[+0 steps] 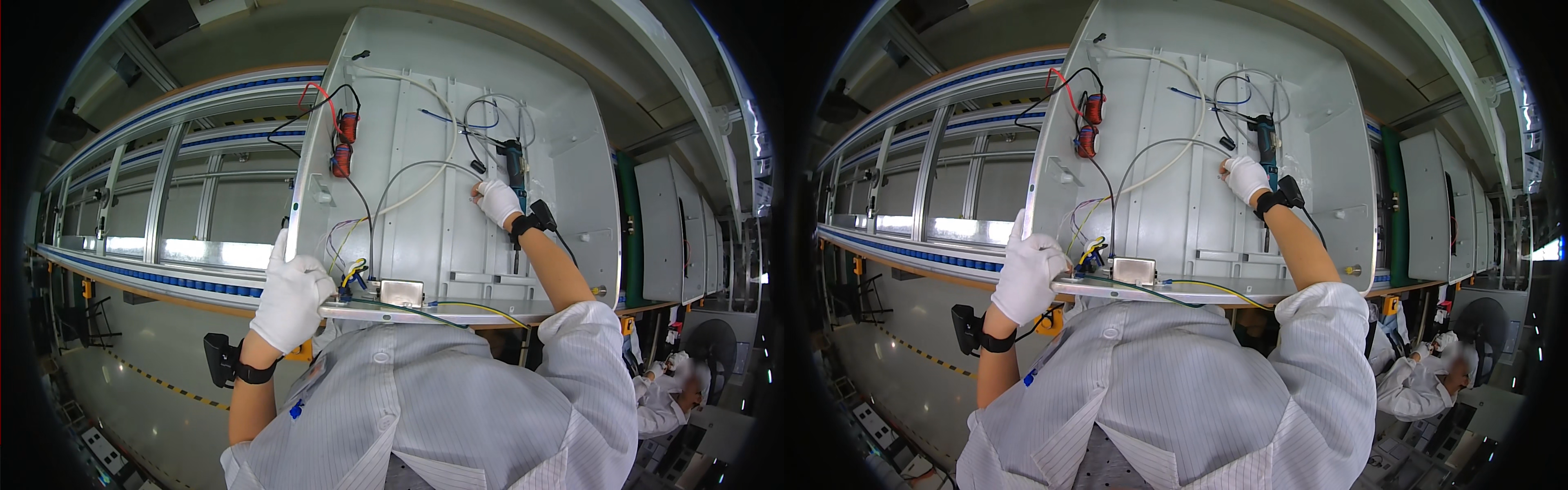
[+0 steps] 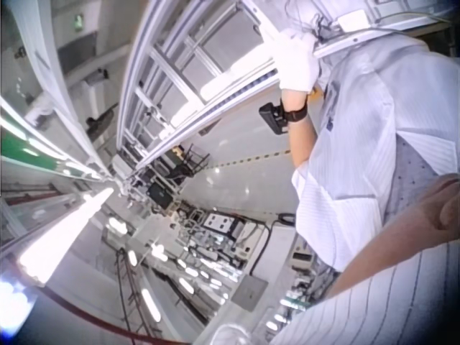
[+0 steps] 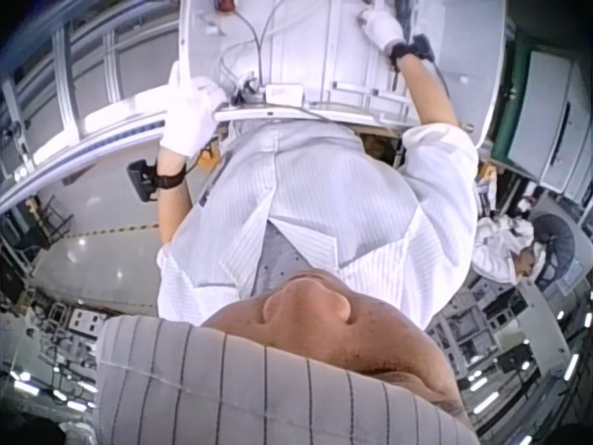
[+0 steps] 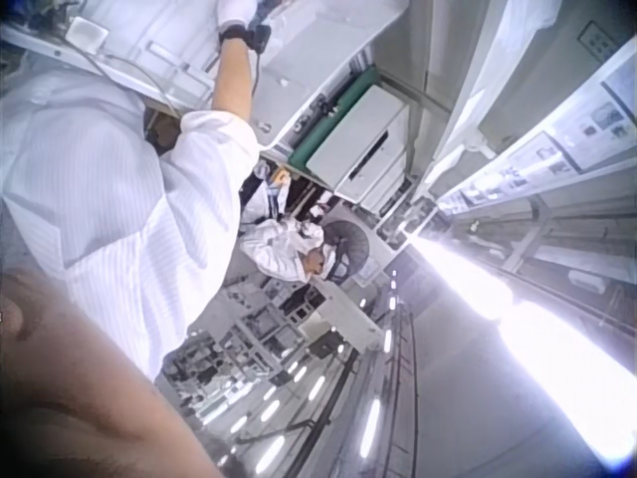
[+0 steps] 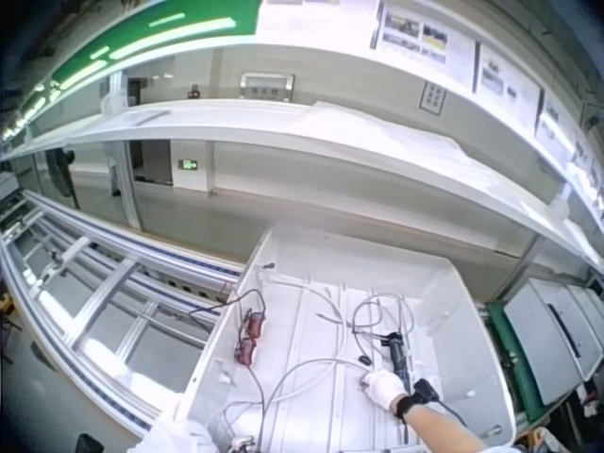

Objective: The person is connecting wires and using an electric screwdriver to assemble an electronic unit.

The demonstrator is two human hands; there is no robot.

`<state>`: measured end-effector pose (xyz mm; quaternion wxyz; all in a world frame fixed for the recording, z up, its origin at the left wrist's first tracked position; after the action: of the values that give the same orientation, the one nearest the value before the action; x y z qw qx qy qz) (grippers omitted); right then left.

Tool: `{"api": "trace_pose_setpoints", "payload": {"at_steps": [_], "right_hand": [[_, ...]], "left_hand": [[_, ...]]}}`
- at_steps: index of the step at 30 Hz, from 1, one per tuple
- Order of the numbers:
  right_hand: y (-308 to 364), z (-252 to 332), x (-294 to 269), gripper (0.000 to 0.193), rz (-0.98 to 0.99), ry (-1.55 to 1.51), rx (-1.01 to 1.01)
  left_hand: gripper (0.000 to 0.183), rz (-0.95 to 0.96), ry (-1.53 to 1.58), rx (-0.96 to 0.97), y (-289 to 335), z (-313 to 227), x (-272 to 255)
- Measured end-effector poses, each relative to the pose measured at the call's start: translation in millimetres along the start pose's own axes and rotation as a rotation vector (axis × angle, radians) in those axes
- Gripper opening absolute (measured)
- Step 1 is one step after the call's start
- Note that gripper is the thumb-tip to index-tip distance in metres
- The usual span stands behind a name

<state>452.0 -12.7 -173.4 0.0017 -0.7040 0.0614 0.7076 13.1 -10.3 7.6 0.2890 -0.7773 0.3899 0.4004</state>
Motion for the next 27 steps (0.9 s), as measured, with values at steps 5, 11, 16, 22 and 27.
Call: {"api": "trace_pose_setpoints", "payload": {"at_steps": [5,11,16,22,27], "right_hand": [[-1.0,-3.3,4.3,0.006,-0.013,0.012,0.012],[-0.8,1.9,2.4,0.008,-0.083,0.107,-0.020],[-11.3,42.5,-32.3,0.011,-0.133,-0.318,0.108],[43.7,240.8,-117.0,0.009,0.177,-0.629,-0.345],[49.4,278.0,-131.0,0.009,0.428,-0.617,-0.298]], "left_hand": [[0.008,-0.009,0.008,0.008,-0.6,-0.5,-1.1],[0.007,-0.006,0.002,0.003,-1.2,-1.4,-2.9],[0.008,0.001,-0.034,0.035,-4.1,0.1,-0.9],[0.006,0.029,-0.009,-0.002,1.1,4.4,3.5],[0.016,-0.104,0.038,-0.037,7.0,10.8,4.2]]}}
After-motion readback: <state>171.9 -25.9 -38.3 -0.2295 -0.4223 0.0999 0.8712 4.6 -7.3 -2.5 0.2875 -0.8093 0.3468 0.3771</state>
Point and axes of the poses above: each hand's wrist, its own y-axis away from the middle knuckle, its own x-axis out of the palm, z = x × y, the point moved 3 cm from there along -y, towards the middle knuckle, and after that the axes turned 11 degrees about y, right-handed, at the moved point
